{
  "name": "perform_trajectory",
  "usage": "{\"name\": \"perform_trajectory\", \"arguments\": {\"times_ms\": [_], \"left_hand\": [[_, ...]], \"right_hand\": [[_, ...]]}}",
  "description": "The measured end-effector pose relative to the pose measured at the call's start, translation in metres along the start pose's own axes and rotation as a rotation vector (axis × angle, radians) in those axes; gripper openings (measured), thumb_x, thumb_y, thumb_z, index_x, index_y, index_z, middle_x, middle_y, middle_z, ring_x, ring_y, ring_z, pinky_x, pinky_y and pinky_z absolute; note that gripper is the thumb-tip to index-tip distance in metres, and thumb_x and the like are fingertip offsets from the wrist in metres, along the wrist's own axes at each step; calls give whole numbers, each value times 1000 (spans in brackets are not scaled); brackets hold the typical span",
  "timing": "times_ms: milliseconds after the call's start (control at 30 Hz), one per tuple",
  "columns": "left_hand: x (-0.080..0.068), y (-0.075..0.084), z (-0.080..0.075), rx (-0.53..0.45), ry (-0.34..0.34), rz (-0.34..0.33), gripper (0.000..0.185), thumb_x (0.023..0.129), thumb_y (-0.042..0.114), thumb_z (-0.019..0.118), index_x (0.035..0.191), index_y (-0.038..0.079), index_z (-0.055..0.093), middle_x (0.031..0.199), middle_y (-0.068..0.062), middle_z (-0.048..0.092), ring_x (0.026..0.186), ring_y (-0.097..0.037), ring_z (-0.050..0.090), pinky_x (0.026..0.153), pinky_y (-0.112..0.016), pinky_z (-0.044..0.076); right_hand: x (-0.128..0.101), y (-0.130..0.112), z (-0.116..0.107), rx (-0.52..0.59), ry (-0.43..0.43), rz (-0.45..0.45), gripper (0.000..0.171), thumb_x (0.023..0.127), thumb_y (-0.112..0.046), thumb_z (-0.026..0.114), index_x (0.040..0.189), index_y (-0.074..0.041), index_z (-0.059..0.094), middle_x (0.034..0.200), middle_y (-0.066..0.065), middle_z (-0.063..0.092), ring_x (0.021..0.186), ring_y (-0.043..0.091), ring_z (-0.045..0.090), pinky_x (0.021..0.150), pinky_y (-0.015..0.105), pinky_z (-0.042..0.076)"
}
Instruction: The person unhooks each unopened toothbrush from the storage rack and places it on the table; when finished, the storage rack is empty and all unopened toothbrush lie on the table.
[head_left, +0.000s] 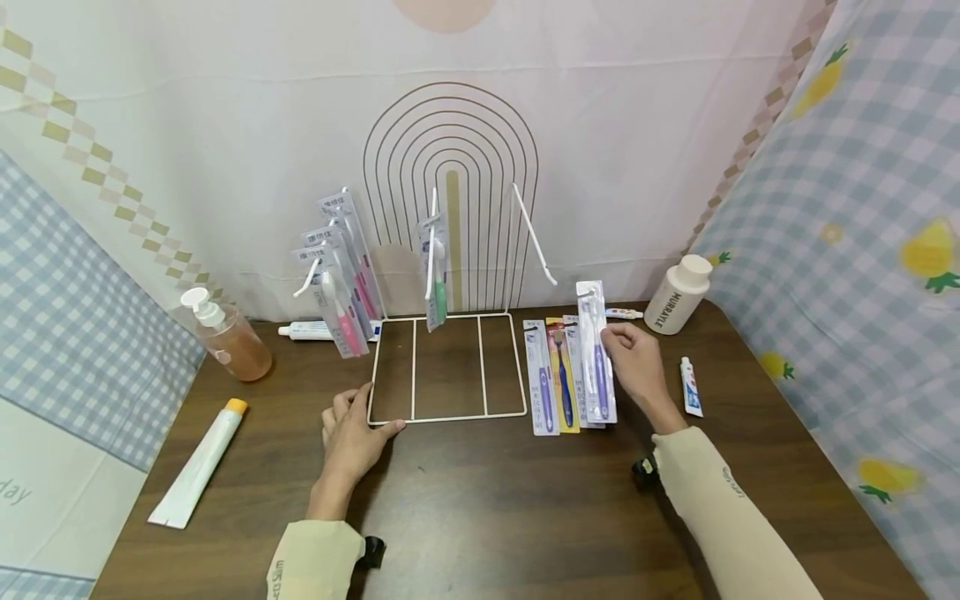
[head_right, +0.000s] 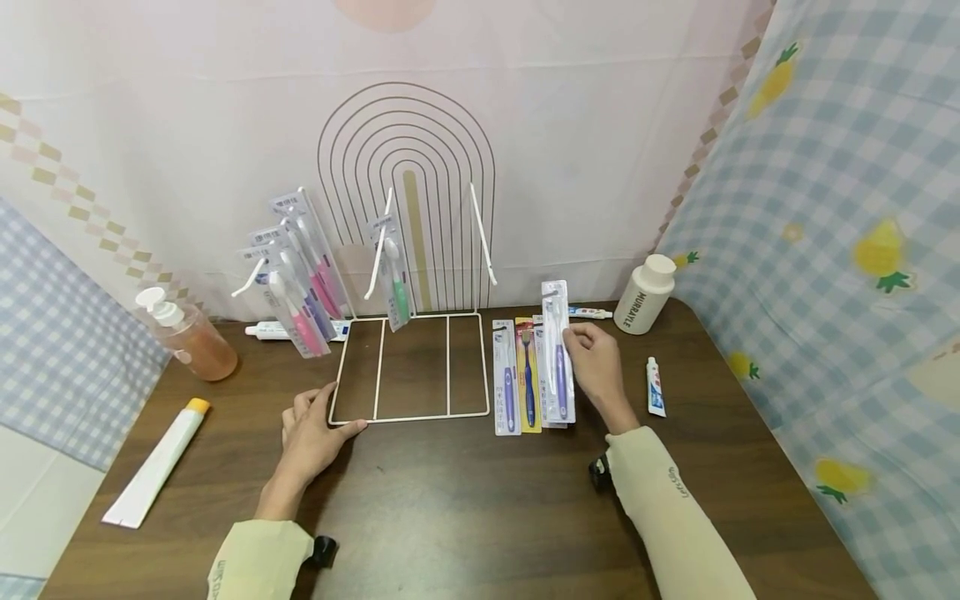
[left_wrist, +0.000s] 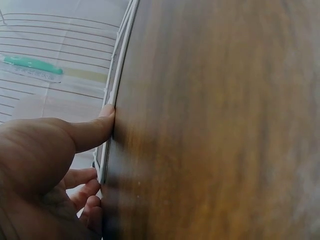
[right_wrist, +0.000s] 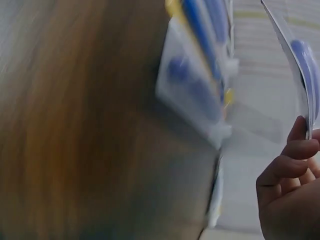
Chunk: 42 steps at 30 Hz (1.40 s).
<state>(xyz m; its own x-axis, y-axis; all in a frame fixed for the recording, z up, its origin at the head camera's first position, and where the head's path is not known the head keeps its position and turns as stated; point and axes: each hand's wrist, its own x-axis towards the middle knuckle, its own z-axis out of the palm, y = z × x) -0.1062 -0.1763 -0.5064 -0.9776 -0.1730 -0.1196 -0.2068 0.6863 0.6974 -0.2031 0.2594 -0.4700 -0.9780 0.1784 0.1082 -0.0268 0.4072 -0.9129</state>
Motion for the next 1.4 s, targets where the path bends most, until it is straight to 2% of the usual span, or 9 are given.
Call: {"name": "perform_trajectory", "arguments": {"times_ms": [67, 167, 300, 433, 667, 767, 1067, 1233, 1400], "left_hand": [[0, 0, 0, 2, 4, 2, 91, 101, 29, 85, 175, 2, 38, 169, -30, 34, 148, -56, 27, 124, -71, 24], [0, 0, 0, 0, 14, 7, 92, 100, 30, 86, 174, 1, 40, 168, -30, 36, 147, -56, 28, 124, -71, 25], [-1, 1, 0, -1, 20, 15, 93, 98, 30, 88, 173, 1, 41, 166, -32, 37, 146, -58, 29, 124, -71, 25], [0, 1, 1, -6, 14, 9, 93, 99, 30, 87, 174, 1, 40, 168, -31, 36, 148, -57, 28, 125, -71, 24], [1, 1, 0, -6, 16, 6, 93, 100, 30, 86, 174, 1, 39, 168, -30, 35, 148, -57, 28, 125, -72, 24], [0, 0, 1, -5, 15, 6, 93, 100, 30, 86, 174, 1, 39, 168, -30, 35, 148, -57, 28, 124, -72, 24], [0, -1, 1, -10, 23, 13, 93, 99, 30, 86, 174, 1, 39, 168, -30, 36, 147, -57, 29, 124, -71, 24], [-1, -1, 2, -5, 20, 11, 92, 100, 30, 85, 174, 1, 39, 167, -29, 36, 148, -57, 28, 124, -71, 25], [-2, -1, 2, 2, 20, 15, 92, 100, 30, 86, 174, 1, 40, 166, -29, 37, 147, -57, 29, 123, -72, 25]], "right_hand": [[2, 7, -5, -66, -3, 34, 40, 116, -25, 63, 137, 7, 76, 126, 28, 83, 86, -7, 65, 78, 11, 53], [4, 17, -9, -136, -11, 90, 44, 116, -28, 63, 139, 6, 76, 134, 30, 80, 89, -4, 67, 79, 12, 52], [4, 28, -9, -204, -24, 164, 46, 116, -31, 61, 141, 4, 76, 138, 28, 79, 105, 16, 74, 87, 21, 52], [5, 36, -11, -224, -45, 211, 48, 117, -32, 59, 144, 4, 75, 144, 28, 76, 122, 32, 72, 93, 30, 52], [8, 42, -12, -263, -111, 243, 47, 118, -33, 59, 145, 2, 75, 139, 25, 79, 101, 17, 70, 83, 24, 52], [9, 41, -12, -283, -136, 271, 48, 118, -34, 58, 145, 2, 75, 137, 25, 79, 98, 18, 71, 81, 26, 53], [8, 40, -11, -341, -110, 276, 46, 115, -35, 63, 136, 1, 79, 129, 23, 82, 98, 25, 72, 78, 29, 52], [8, 42, -10, -362, -99, 282, 45, 115, -36, 63, 135, 0, 80, 126, 21, 82, 95, 23, 72, 76, 29, 52], [6, 42, -11, -341, -86, 281, 43, 115, -35, 65, 134, 1, 80, 114, 17, 83, 82, 17, 69, 68, 29, 54]]}}
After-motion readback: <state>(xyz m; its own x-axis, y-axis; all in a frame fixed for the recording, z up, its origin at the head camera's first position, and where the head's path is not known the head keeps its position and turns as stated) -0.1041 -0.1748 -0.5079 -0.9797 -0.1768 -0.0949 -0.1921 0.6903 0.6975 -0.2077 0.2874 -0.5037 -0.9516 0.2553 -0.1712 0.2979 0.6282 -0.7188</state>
